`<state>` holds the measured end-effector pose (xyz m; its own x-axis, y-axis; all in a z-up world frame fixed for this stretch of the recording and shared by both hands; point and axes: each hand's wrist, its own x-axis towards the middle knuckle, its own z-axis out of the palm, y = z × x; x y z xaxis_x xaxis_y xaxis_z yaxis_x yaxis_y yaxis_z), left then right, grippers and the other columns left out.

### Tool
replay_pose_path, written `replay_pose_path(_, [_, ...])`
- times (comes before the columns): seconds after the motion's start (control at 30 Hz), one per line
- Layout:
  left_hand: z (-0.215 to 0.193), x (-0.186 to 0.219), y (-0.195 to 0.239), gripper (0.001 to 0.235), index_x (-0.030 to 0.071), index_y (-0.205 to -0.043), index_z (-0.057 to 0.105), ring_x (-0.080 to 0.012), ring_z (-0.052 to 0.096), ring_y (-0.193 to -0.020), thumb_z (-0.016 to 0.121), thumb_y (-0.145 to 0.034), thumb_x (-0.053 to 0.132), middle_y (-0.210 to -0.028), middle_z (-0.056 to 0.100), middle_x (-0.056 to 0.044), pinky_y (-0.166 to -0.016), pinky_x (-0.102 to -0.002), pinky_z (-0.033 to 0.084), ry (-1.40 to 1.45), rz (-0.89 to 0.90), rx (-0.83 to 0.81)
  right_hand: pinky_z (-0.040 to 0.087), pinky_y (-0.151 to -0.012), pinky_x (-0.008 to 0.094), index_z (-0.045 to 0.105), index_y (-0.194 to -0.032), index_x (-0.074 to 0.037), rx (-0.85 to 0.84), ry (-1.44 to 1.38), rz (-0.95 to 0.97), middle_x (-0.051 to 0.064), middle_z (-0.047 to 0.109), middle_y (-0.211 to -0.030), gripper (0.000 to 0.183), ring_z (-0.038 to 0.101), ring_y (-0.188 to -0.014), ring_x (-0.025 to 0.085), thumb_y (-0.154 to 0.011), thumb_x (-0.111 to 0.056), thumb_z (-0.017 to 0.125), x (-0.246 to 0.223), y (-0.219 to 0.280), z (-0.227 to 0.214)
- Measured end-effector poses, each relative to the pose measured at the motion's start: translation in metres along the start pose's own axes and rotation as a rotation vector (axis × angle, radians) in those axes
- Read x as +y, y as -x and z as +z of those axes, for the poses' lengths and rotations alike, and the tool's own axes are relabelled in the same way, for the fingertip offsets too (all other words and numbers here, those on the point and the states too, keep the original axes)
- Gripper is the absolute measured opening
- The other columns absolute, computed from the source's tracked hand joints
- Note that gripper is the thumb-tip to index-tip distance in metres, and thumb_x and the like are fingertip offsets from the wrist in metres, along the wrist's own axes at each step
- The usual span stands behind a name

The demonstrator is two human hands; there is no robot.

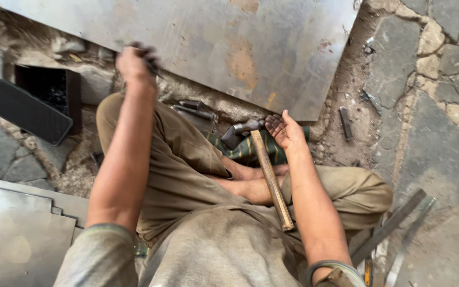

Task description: The person hammers metal sheets on the floor, using a hammer to flatten or shape the metal pieces one at a time and marking them by hand.

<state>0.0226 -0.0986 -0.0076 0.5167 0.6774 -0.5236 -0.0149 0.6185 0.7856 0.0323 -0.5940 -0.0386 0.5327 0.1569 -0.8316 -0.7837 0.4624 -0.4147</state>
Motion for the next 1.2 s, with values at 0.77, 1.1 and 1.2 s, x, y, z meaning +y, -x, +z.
replay_pose_path(0.77, [0.028,-0.075,0.081,0.018,-0.006,-0.102,0.061,-0.0133,0.053,-0.048,0.069,-0.094,0.007,-0.079,0.07,-0.011,-0.04,-0.03,0.04,-0.548,-0.361,-0.087,0.05,-0.045,0.025,0.058,-0.129,-0.003,-0.202,0.173,0.351,0.007,0.06,-0.075,0.041,0.059,-0.054,0.014,-0.094,-0.024,0.068,0.08,0.2,0.022])
replay_pose_path(1.1, [0.024,-0.099,0.061,0.019,-0.002,-0.077,0.066,-0.0127,0.052,-0.047,0.077,-0.086,0.01,-0.062,0.061,-0.004,-0.04,-0.031,0.036,-0.544,-0.104,-0.104,0.048,-0.043,0.026,0.057,-0.128,0.0,-0.171,0.146,0.322,0.01,0.06,-0.075,0.039,0.059,-0.055,0.015,-0.097,-0.022,0.067,0.086,0.204,0.024])
replay_pose_path(1.2, [0.028,-0.093,0.059,0.016,0.001,-0.078,0.067,-0.0128,0.053,-0.048,0.076,-0.086,0.012,-0.063,0.061,-0.004,-0.041,-0.032,0.036,-0.557,-0.149,-0.098,0.048,-0.044,0.027,0.056,-0.128,-0.001,-0.204,0.143,0.319,0.009,0.06,-0.075,0.04,0.059,-0.055,0.016,-0.097,-0.022,0.067,0.082,0.203,0.026])
